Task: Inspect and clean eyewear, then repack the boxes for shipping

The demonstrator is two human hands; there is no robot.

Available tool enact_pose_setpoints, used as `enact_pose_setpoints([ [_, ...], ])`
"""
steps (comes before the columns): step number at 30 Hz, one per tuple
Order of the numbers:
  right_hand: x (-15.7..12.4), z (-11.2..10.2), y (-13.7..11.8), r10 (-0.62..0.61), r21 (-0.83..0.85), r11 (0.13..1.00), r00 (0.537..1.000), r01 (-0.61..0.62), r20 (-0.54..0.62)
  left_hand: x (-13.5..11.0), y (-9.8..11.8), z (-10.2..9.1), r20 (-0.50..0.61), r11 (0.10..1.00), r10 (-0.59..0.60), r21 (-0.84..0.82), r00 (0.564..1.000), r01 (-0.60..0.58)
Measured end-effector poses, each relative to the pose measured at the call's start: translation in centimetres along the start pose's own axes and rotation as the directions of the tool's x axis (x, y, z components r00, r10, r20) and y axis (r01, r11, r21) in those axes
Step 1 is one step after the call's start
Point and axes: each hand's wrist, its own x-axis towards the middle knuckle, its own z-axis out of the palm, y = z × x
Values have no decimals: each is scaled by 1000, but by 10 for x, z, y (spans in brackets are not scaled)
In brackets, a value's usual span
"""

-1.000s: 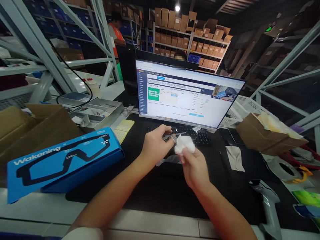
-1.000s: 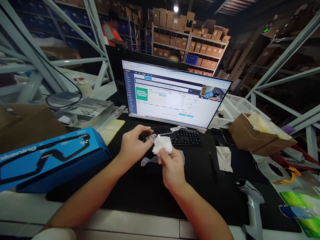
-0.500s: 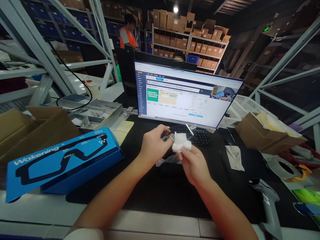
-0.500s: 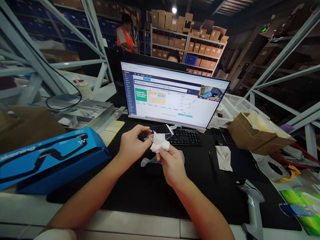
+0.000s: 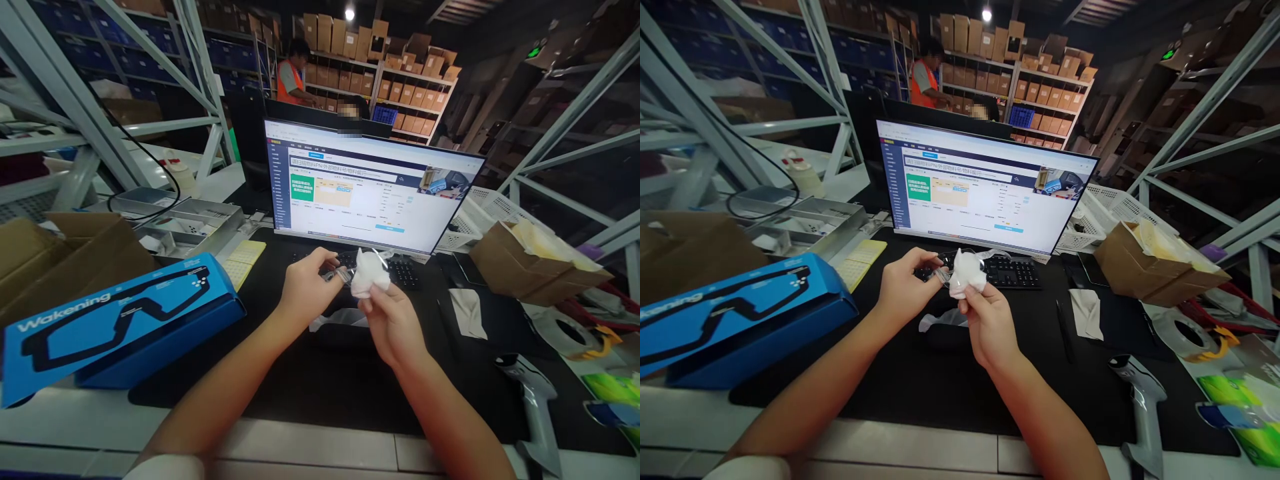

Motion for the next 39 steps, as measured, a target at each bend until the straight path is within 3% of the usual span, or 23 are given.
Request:
enact_pose_setpoints([
  [3, -3, 1, 2, -9, -66, 998, 1000, 10, 16, 2, 0, -3, -22, 1000, -7, -15, 1000, 6],
  [12, 6, -5, -9, -57, 127, 990, 998, 59, -17, 0, 1, 0, -32, 997, 65, 51, 997, -64],
  [21, -8, 4, 8, -69, -58, 996, 998, 69, -4, -1, 3, -2, -50, 998, 65, 28, 997, -63],
  [25, -9, 1, 9, -84, -193, 976, 993, 99, 82, -2, 5, -6, -69, 997, 74, 26, 995, -72],
  [28, -7, -4, 0, -136, -449, 873, 978, 193, 156, -2, 5, -9, -97, 995, 94, 25, 991, -92],
  [31, -4, -11, -19, -264, -696, 635, 941, 335, 212, -1, 6, -12, -120, 995, 101, 27, 988, -99],
  [34, 1, -23, -42, -401, -784, 464, 887, 413, 231, 0, 8, -15, -126, 994, 96, 65, 987, -88],
  [39, 4, -50, -73, -598, -827, 381, 792, 414, 121, -1, 10, -17, -130, 983, 155, 123, 979, -139],
])
